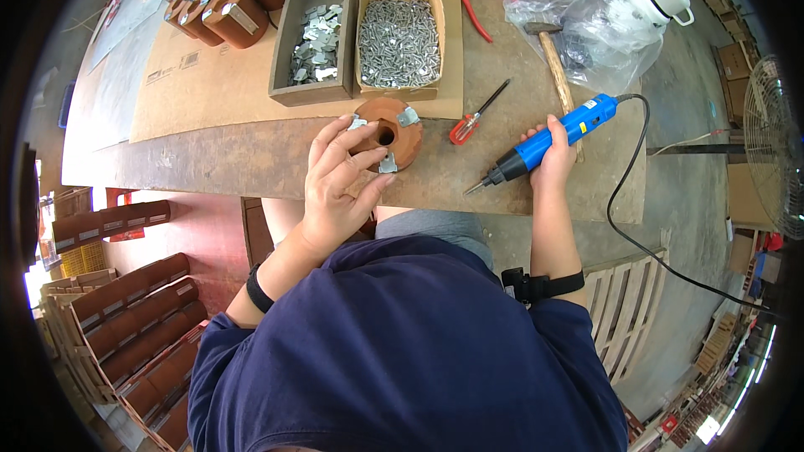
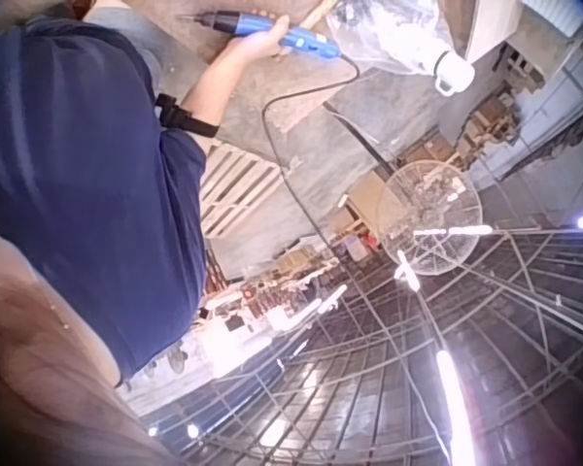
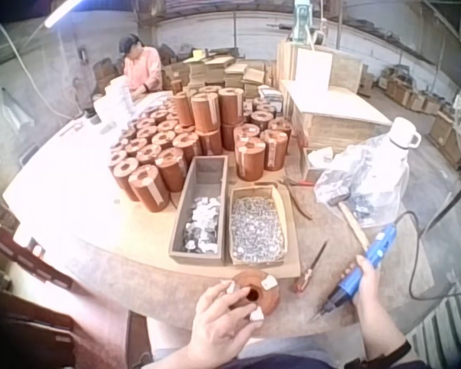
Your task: The person repeatedly places small metal brackets onto circular wooden pieces and secures them using a blue electric screwdriver. After fastening each bracket, the person moves the finished piece aside and picks up a new wooden piece to continue the process.
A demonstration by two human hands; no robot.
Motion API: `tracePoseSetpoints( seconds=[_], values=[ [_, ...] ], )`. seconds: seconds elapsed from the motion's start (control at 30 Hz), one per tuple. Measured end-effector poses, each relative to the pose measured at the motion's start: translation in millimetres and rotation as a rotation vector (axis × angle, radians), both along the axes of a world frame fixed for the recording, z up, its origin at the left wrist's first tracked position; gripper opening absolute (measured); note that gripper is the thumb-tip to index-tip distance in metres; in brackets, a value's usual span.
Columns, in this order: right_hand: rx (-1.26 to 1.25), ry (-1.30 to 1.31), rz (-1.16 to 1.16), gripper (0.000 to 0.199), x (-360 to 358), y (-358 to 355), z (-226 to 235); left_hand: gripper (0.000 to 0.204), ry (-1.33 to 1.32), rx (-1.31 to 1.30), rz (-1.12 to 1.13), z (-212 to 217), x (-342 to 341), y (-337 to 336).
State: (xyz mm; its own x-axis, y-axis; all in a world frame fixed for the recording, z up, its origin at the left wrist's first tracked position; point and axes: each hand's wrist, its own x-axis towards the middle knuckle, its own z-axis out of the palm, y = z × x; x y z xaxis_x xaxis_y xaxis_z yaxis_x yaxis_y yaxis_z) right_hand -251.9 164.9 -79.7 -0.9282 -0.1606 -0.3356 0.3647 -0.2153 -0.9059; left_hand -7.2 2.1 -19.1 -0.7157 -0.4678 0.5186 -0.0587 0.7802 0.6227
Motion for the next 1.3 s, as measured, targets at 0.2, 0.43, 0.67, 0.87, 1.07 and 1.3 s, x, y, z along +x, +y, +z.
tracePoseSetpoints(
  seconds=[0.2,0.43,0.67,0.87,1.07,1.3],
  values=[
    [-0.017,-0.009,0.006,0.026,2,0,1,0.039,0.039,-0.068,0.0,23,-10,-20],
    [-0.021,-0.011,-0.033,0.024,1,0,3,0.027,-0.076,0.023,0.0,35,-68,-84],
    [-0.001,0.002,0.02,0.028,3,-2,4,0.017,-0.733,-0.418,-0.095,7,-111,-104],
    [-0.008,0.007,-0.004,0.026,2,1,4,0.009,-0.9,-0.385,-0.106,9,-121,-101],
    [-0.018,-0.008,-0.007,0.026,3,-1,6,0.005,-0.527,-0.446,-0.043,-4,-110,-102],
    [-0.035,0.001,0.019,0.026,2,0,5,0.005,-0.444,0.192,-0.03,45,-88,-81]
  ],
)
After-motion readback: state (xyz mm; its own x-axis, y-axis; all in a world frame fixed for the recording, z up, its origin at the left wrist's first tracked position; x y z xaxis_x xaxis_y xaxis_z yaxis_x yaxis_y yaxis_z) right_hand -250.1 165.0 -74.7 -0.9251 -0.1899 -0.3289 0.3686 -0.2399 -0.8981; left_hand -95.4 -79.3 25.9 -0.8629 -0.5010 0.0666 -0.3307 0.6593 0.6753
